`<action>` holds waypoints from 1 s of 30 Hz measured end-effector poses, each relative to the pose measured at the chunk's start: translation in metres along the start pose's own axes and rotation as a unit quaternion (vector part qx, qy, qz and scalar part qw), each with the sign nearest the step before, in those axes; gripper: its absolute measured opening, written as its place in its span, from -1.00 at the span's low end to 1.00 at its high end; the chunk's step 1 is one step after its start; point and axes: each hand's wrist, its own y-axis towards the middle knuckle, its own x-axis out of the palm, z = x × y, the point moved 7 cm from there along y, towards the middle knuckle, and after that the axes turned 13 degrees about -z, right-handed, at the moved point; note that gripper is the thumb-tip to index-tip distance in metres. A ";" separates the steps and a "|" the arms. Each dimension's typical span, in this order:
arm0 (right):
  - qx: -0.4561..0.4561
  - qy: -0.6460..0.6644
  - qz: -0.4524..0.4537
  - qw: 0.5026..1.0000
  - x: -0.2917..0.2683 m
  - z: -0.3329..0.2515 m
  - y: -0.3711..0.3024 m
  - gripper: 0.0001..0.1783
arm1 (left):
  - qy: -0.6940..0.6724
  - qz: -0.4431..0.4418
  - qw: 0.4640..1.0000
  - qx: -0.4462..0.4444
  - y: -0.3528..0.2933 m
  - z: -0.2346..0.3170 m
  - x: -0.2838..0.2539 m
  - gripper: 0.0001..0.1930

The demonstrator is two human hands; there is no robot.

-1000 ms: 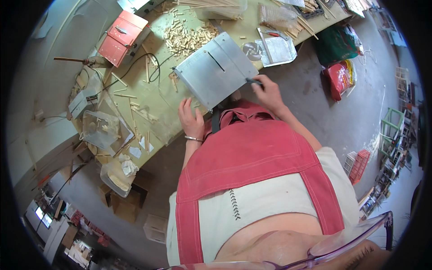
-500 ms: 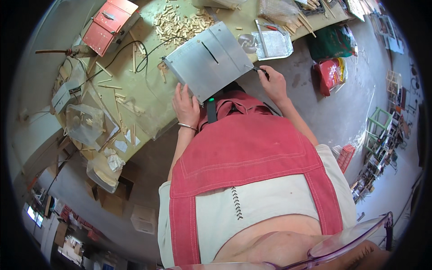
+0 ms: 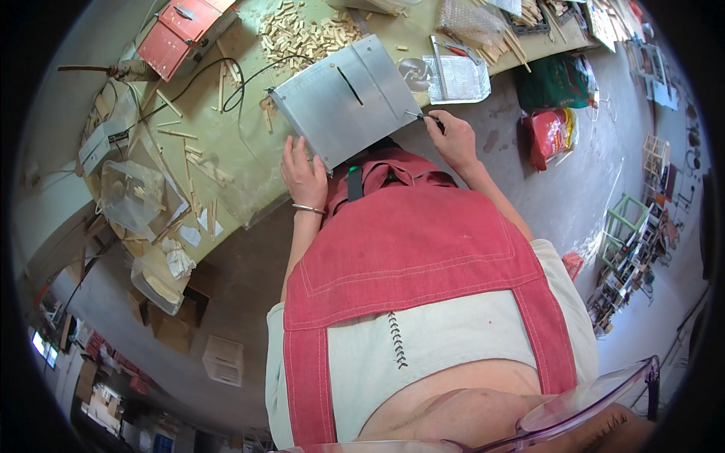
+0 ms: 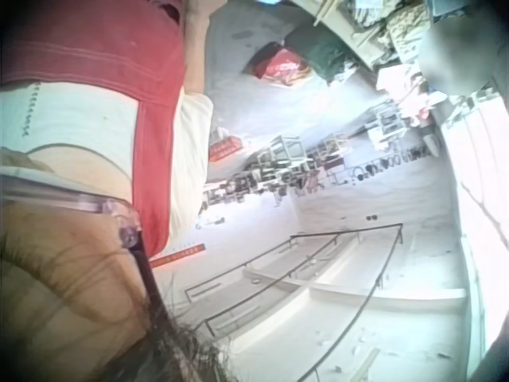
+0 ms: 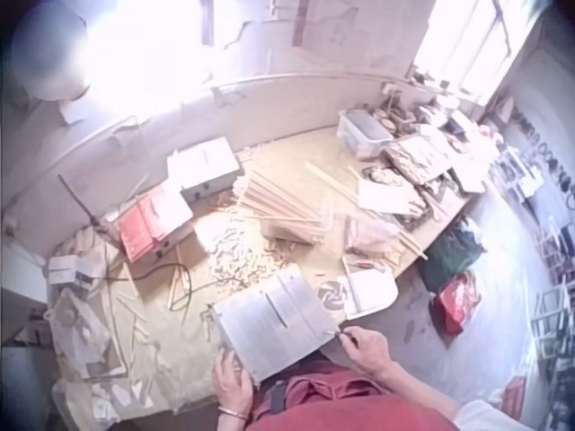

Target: The person assembles a small wooden device by inserting sticks into a metal housing, adding wood shavings, and closing the unit. The person handles sticks, shavings, and a metal box, then secures the lid.

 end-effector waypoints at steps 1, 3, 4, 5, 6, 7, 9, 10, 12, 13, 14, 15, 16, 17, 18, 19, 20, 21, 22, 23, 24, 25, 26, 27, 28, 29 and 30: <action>0.003 -0.001 0.001 1.000 -0.001 0.000 0.000 -0.71 | -0.001 0.002 1.000 0.000 0.000 0.000 0.000 -0.50; 0.011 -0.002 0.003 1.000 -0.002 0.000 0.001 -0.71 | -0.001 0.005 1.000 0.000 0.000 0.000 0.001 -0.50; 0.008 -0.004 0.005 1.000 -0.003 0.000 0.001 -0.71 | -0.003 0.006 1.000 -0.002 0.000 0.000 0.001 -0.50; 0.006 -0.007 0.007 1.000 -0.003 0.000 0.001 -0.72 | -0.004 0.007 1.000 -0.003 0.000 -0.001 0.001 -0.50; 0.004 -0.010 0.009 1.000 -0.003 0.000 0.001 -0.72 | -0.005 0.008 1.000 -0.005 0.000 -0.001 0.001 -0.50; 0.009 -0.010 0.008 1.000 -0.003 0.000 0.001 -0.72 | -0.007 0.009 1.000 -0.006 -0.001 -0.002 0.001 -0.49; 0.019 -0.012 0.008 1.000 -0.004 0.001 0.001 -0.72 | -0.010 0.011 1.000 -0.006 -0.001 -0.002 0.001 -0.49; 0.013 -0.013 0.010 1.000 -0.005 0.000 0.001 -0.72 | -0.010 0.010 1.000 -0.006 -0.001 -0.002 0.001 -0.49; 0.000 -0.016 0.015 1.000 -0.007 -0.001 0.002 -0.72 | -0.010 0.010 1.000 -0.007 -0.001 -0.002 0.001 -0.49; 0.001 -0.018 0.012 1.000 -0.008 -0.001 0.003 -0.72 | -0.011 0.009 1.000 -0.007 -0.001 -0.002 0.002 -0.49; 0.001 -0.021 0.010 1.000 -0.008 0.000 0.003 -0.72 | -0.011 0.007 1.000 -0.007 -0.001 -0.002 0.002 -0.49; 0.001 -0.022 0.007 1.000 -0.008 -0.001 0.003 -0.72 | -0.012 0.006 1.000 -0.008 -0.001 -0.003 0.002 -0.49; -0.005 -0.033 0.007 0.999 -0.007 -0.002 0.004 -0.72 | -0.010 0.006 1.000 -0.009 -0.001 -0.003 0.002 -0.49; -0.011 -0.044 0.006 0.999 -0.005 -0.002 0.004 -0.72 | -0.008 0.005 1.000 -0.010 -0.002 -0.004 0.002 -0.49; -0.017 -0.056 0.006 0.998 -0.004 -0.003 0.005 -0.72 | -0.006 0.004 1.000 -0.011 -0.002 -0.004 0.003 -0.49; -0.017 -0.070 -0.003 0.997 -0.003 -0.004 0.007 -0.71 | -0.007 0.003 1.000 -0.010 -0.002 -0.004 0.003 -0.50; -0.018 -0.085 -0.013 0.996 -0.003 -0.004 0.009 -0.71 | -0.007 0.003 1.000 -0.009 -0.002 -0.004 0.003 -0.50; -0.019 -0.099 -0.022 0.995 -0.003 -0.005 0.012 -0.71 | -0.008 0.003 1.000 -0.008 -0.002 -0.004 0.003 -0.50; -0.017 -0.111 -0.029 0.993 -0.003 -0.006 0.015 -0.71 | -0.008 0.002 1.000 -0.007 -0.002 -0.004 0.003 -0.50; -0.014 -0.122 -0.035 0.992 -0.003 -0.008 0.019 -0.71 | -0.008 0.001 1.000 -0.007 -0.002 -0.003 0.003 -0.50; -0.013 -0.133 -0.041 0.990 -0.003 -0.010 0.023 -0.71 | -0.008 0.001 1.000 -0.007 -0.002 -0.003 0.003 -0.50; 0.001 -0.144 -0.053 0.988 -0.003 -0.011 0.026 -0.72 | -0.009 0.002 1.000 -0.005 -0.002 -0.002 0.002 -0.51; 0.015 -0.154 -0.066 0.986 -0.002 -0.012 0.029 -0.72 | -0.010 0.003 1.000 -0.004 -0.001 -0.001 0.001 -0.51; 0.028 -0.165 -0.079 0.983 -0.001 -0.012 0.031 -0.72 | -0.012 0.003 1.000 -0.004 -0.002 -0.001 0.000 -0.51; -0.006 -0.142 -0.060 0.988 -0.003 -0.017 0.030 -0.73 | -0.012 0.005 1.000 -0.004 -0.002 -0.001 0.000 -0.51; -0.041 -0.118 -0.041 0.991 -0.005 -0.021 0.030 -0.74 | -0.012 0.007 1.000 -0.004 -0.002 -0.002 0.000 -0.51; -0.075 -0.095 -0.022 0.992 -0.007 -0.025 0.029 -0.75 | -0.013 0.009 1.000 -0.004 -0.002 -0.002 0.000 -0.51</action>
